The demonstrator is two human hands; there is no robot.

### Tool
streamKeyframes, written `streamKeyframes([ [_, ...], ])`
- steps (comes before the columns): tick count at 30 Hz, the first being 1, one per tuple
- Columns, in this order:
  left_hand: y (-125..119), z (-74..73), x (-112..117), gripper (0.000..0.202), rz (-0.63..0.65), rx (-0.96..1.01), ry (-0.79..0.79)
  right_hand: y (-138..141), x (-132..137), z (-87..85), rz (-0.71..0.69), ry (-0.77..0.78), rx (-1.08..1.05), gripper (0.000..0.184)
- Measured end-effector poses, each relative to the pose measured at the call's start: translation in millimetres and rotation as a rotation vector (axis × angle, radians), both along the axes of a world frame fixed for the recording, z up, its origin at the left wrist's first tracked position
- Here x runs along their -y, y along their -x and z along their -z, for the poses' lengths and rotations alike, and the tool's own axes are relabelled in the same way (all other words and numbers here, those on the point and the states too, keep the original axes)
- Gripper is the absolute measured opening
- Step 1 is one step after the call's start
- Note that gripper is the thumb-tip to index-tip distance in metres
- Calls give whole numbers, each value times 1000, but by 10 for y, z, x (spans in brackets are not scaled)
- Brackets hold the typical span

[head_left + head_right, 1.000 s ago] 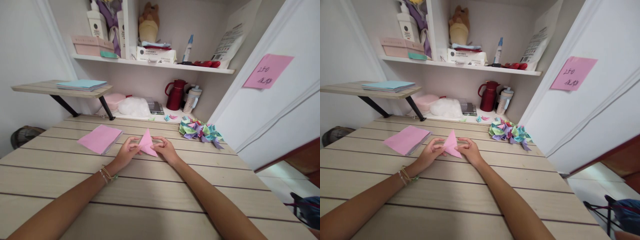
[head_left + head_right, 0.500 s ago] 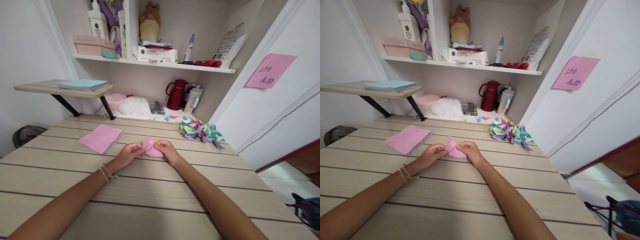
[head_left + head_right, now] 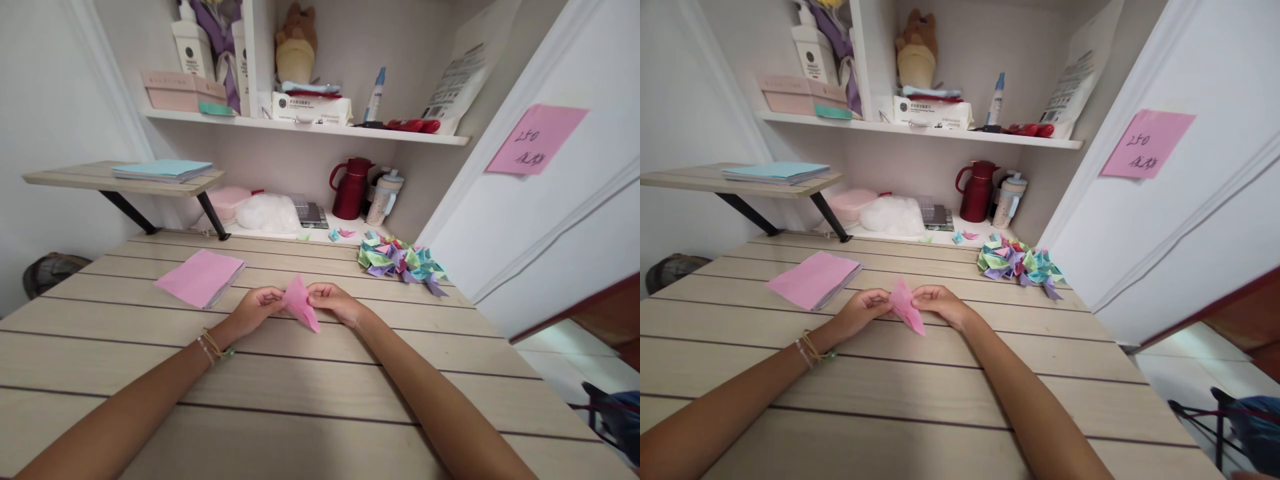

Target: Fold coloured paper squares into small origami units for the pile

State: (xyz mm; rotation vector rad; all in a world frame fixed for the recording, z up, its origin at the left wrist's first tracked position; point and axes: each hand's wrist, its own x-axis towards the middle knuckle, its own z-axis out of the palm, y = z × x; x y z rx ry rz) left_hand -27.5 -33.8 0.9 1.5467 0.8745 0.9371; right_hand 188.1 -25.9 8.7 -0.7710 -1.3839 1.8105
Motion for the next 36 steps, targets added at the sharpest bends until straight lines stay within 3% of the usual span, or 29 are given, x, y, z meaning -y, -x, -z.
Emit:
streamKeyframes([
  [6, -11, -23, 2, 19, -2, 0, -15, 110, 4, 131, 189, -129, -4, 22],
  [10, -24, -29, 14, 21, -34, -15, -20, 154, 30, 176, 194, -214, 91, 28],
  [15, -44, -39, 30, 25, -67, -44, -38, 159, 56, 170, 286, -236, 127, 21],
  [19, -51, -54, 20, 28, -107, -55, -79, 184, 80, 171, 354, -349, 166, 17],
  [28, -29, 22, -31, 24, -94, -37, -7, 178, 106, 189, 346, -615, 364, 17],
  [33, -23, -26, -25, 23, -68, -37, -40, 200, 156, 143, 417, -873, 485, 14],
  [36, -15, -41, -26, 25, -51, -36, -54, 219, 194, 104, 396, -928, 524, 20],
])
